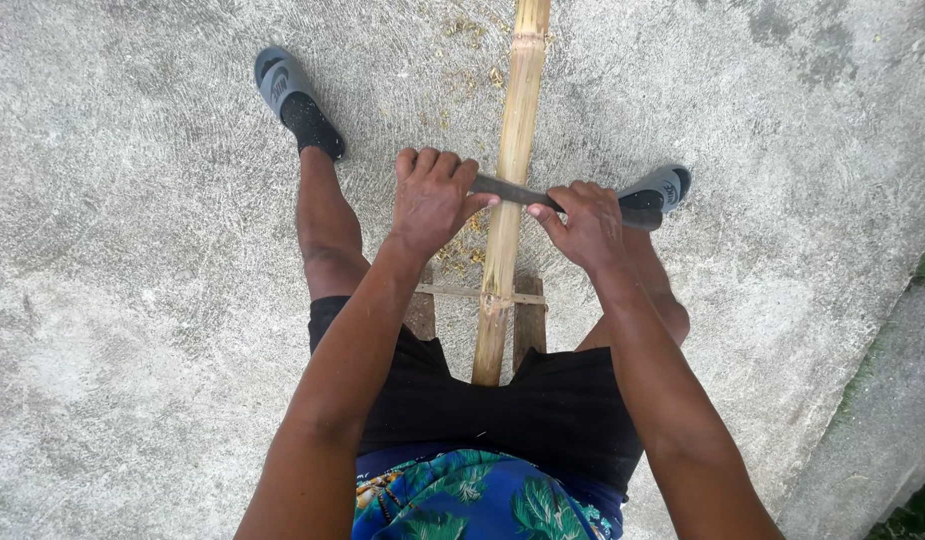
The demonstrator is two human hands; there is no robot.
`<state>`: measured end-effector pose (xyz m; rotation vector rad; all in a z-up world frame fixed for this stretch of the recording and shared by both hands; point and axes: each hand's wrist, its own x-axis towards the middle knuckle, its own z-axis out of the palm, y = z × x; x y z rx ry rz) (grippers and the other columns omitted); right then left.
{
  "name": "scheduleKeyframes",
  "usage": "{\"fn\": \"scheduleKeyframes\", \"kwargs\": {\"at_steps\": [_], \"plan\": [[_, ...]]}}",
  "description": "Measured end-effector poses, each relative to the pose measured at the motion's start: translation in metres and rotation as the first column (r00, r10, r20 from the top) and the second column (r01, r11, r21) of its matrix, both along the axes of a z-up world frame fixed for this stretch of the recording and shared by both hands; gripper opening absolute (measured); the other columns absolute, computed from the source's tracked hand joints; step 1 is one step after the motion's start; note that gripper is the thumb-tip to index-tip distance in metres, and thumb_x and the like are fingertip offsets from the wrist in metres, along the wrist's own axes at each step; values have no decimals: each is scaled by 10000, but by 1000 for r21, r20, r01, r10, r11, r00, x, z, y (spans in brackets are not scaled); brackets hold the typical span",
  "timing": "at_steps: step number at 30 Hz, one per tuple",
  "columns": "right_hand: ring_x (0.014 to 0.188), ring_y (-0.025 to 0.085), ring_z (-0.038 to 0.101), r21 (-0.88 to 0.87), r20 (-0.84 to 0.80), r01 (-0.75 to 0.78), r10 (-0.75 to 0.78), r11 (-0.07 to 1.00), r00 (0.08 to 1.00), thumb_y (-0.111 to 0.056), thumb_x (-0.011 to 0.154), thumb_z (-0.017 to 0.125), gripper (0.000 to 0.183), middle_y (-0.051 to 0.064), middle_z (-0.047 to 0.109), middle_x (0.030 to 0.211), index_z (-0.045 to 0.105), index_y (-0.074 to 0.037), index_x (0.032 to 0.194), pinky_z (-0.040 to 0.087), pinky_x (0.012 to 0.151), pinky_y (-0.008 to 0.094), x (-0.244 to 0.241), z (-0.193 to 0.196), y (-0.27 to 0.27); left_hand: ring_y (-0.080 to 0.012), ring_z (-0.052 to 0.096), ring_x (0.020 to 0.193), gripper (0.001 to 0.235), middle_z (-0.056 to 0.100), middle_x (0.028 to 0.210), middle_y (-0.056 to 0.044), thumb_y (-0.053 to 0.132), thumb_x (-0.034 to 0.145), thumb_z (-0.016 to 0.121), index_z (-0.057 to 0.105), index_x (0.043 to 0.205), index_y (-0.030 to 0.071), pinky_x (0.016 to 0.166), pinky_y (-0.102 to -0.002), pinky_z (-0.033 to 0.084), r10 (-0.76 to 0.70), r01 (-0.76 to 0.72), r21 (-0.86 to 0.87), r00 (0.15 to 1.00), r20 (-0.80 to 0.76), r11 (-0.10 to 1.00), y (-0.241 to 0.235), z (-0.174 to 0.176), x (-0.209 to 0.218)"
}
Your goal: Using a machete to strip and shave the outer layer of a bamboo pole while sitting over it.
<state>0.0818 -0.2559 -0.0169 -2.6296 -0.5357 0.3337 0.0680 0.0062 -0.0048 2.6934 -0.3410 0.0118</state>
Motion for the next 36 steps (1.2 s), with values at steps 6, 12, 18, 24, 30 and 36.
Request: {"fn": "scheduleKeyframes", "kwargs": {"at_steps": [6, 12, 18, 24, 30, 36], "plan": [[761, 257, 561, 15, -9, -1, 1, 1000, 1000, -667, 1008, 464, 660, 76, 585, 741, 766, -83, 949, 411, 796, 477, -23, -4, -3, -249, 577, 963, 584, 693, 948, -80, 618, 870, 667, 749, 1094, 85, 999, -515, 348, -23, 23, 51, 1000, 2, 998, -2, 10, -15], [741, 255, 559, 50, -41, 36, -34, 998, 999, -653, 985, 489, 648, 83, 588, 745, 761, -64, 979, 411, 779, 467, -63, -9, -10, -246, 585, 982, 556, 683, 960, -68, 586, 860, 703, 744, 1094, 84, 978, -491, 362, -38, 37, 36, 999, 27, 999, -7, 9, -49], [774, 284, 572, 29, 6, 47, -47, 998, 999, -611, 982, 562, 585, 99, 598, 760, 762, -62, 971, 404, 760, 462, -23, 1, -3, -246, 573, 939, 551, 671, 932, -63, 590, 848, 728, 744, 1059, 81, 968, -495, 365, -37, 35, 48, 998, 57, 998, -6, 18, -10], [745, 257, 580, 68, -47, 55, -52, 996, 998, -589, 970, 581, 562, 84, 606, 763, 763, -58, 987, 414, 783, 447, -62, -4, -8, -241, 571, 948, 568, 664, 929, -70, 586, 831, 735, 747, 1057, 66, 970, -486, 367, -48, 48, 57, 999, 0, 997, -8, 16, -45], [777, 266, 575, 77, 13, 50, -51, 996, 999, -616, 989, 548, 599, 84, 608, 774, 761, -57, 991, 417, 810, 450, -33, -3, -6, -235, 577, 972, 561, 682, 977, -68, 589, 831, 722, 750, 1066, 80, 973, -483, 367, -45, 40, 63, 996, 75, 997, -8, 14, -16], [729, 240, 551, -9, 35, 27, -27, 1000, 999, -573, 1019, 500, 557, 73, 596, 711, 776, -97, 930, 398, 810, 462, 36, -11, -4, -214, 555, 785, 532, 678, 758, -57, 629, 893, 650, 773, 909, 111, 890, -469, 376, -61, 52, 101, 994, 89, 994, -6, 3, 54]]}}
